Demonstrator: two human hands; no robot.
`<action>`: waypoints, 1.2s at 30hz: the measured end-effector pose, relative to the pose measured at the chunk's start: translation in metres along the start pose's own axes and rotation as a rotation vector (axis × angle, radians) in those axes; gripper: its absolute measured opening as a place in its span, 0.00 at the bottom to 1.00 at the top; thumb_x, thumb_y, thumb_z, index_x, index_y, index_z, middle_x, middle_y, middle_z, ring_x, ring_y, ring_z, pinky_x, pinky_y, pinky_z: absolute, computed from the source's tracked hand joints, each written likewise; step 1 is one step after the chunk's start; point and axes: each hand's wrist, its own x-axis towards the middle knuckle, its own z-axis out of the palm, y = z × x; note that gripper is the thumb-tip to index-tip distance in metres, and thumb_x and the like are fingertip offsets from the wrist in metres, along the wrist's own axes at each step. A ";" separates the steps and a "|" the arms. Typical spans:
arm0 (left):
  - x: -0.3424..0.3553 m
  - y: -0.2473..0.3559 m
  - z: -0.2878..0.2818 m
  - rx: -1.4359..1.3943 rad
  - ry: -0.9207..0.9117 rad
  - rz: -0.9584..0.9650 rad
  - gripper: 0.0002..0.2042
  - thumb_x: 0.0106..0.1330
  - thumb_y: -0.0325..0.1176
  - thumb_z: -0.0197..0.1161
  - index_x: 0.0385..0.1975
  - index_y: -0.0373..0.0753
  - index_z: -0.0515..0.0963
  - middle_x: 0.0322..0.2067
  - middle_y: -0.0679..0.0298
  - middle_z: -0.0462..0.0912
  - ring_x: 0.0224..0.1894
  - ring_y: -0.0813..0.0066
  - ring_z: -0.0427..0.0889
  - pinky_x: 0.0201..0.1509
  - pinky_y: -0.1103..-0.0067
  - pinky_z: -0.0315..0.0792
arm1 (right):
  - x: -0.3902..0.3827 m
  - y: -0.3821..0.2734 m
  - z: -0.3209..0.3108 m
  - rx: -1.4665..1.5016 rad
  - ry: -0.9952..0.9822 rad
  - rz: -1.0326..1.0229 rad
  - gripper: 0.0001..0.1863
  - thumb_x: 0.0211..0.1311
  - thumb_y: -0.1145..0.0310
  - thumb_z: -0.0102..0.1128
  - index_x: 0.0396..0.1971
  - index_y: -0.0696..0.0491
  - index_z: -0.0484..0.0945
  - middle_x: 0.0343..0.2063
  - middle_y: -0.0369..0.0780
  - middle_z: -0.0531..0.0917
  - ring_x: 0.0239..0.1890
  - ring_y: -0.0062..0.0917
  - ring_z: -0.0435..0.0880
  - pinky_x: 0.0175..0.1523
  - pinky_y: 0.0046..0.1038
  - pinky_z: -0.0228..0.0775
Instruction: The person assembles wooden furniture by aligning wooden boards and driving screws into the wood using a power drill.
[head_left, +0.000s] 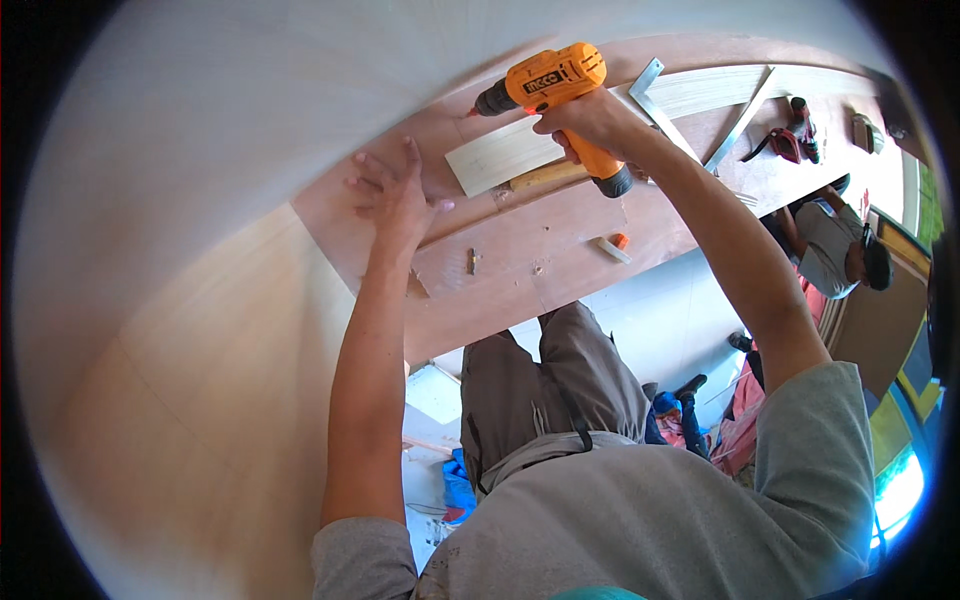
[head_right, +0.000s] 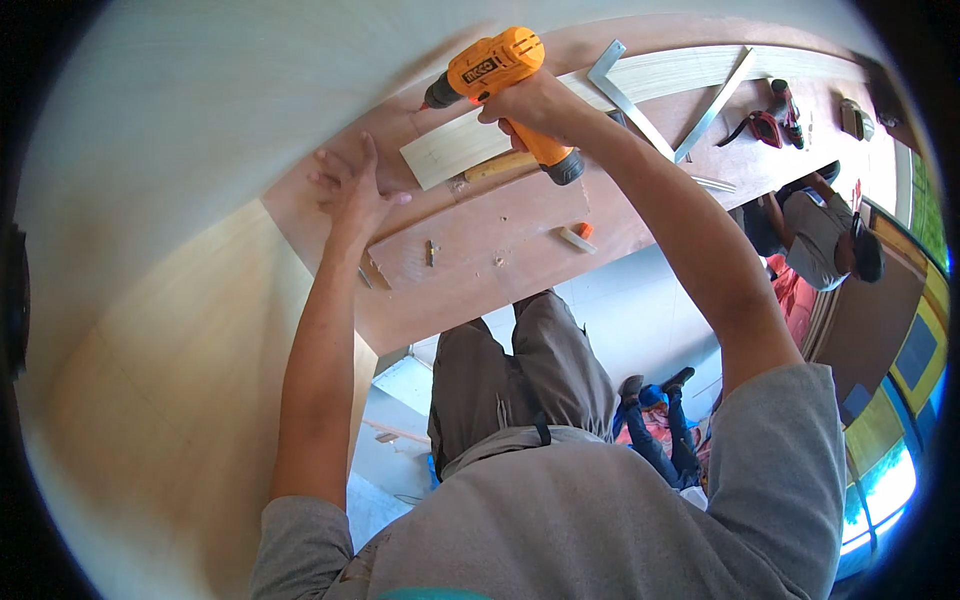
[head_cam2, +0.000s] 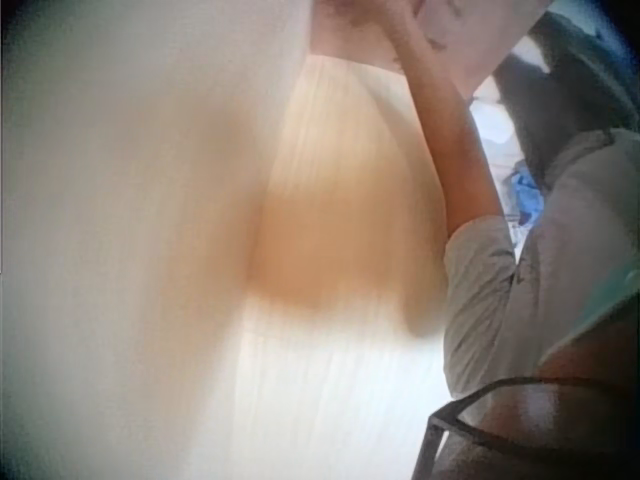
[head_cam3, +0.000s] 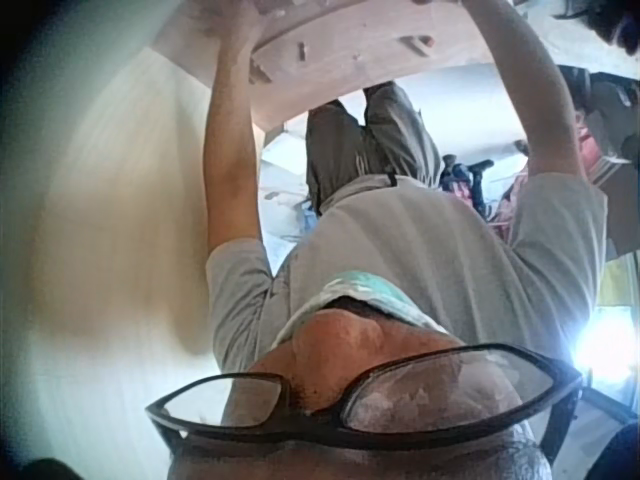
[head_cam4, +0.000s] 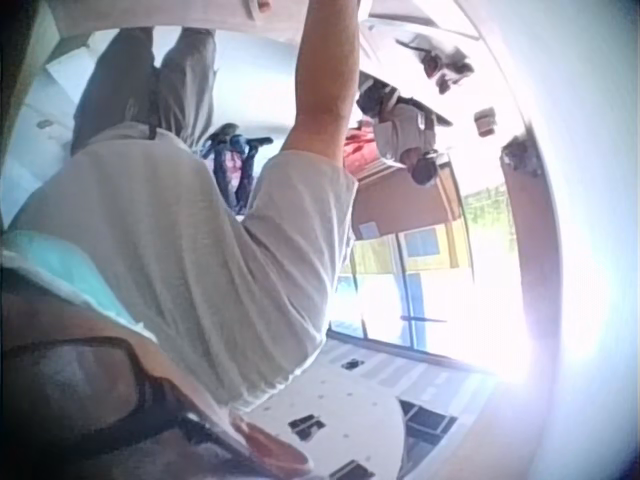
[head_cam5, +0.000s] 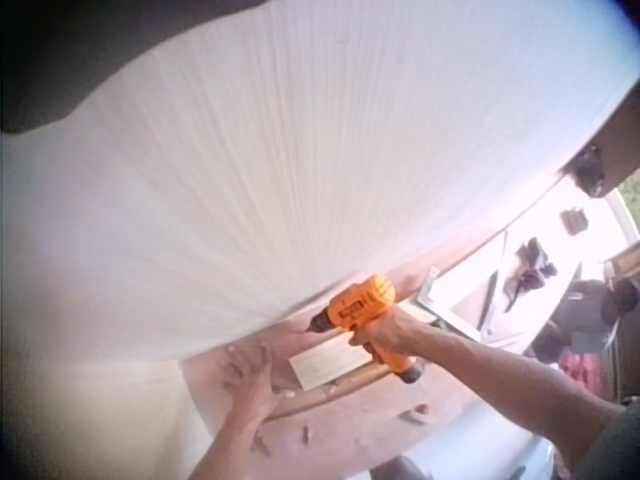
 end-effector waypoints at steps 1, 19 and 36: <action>0.000 0.000 0.000 -0.017 0.002 0.009 0.65 0.54 0.52 0.87 0.87 0.64 0.43 0.81 0.25 0.24 0.79 0.06 0.29 0.66 0.18 0.57 | 0.002 0.001 -0.001 0.026 -0.009 0.032 0.12 0.61 0.72 0.72 0.41 0.60 0.80 0.22 0.39 0.81 0.18 0.25 0.82 0.24 0.32 0.79; 0.000 0.001 -0.001 -0.103 -0.045 0.041 0.62 0.57 0.45 0.86 0.87 0.53 0.45 0.79 0.22 0.20 0.76 0.04 0.15 0.65 0.13 0.44 | 0.022 0.029 -0.024 0.303 -0.147 0.142 0.13 0.62 0.68 0.72 0.42 0.57 0.81 0.23 0.37 0.80 0.19 0.24 0.80 0.27 0.32 0.78; 0.008 0.001 0.003 0.002 -0.064 0.016 0.66 0.57 0.49 0.86 0.87 0.59 0.39 0.76 0.16 0.16 0.75 -0.01 0.20 0.65 0.16 0.52 | 0.041 0.040 -0.020 0.308 -0.150 0.178 0.15 0.60 0.66 0.71 0.45 0.56 0.83 0.22 0.37 0.80 0.20 0.22 0.79 0.27 0.33 0.78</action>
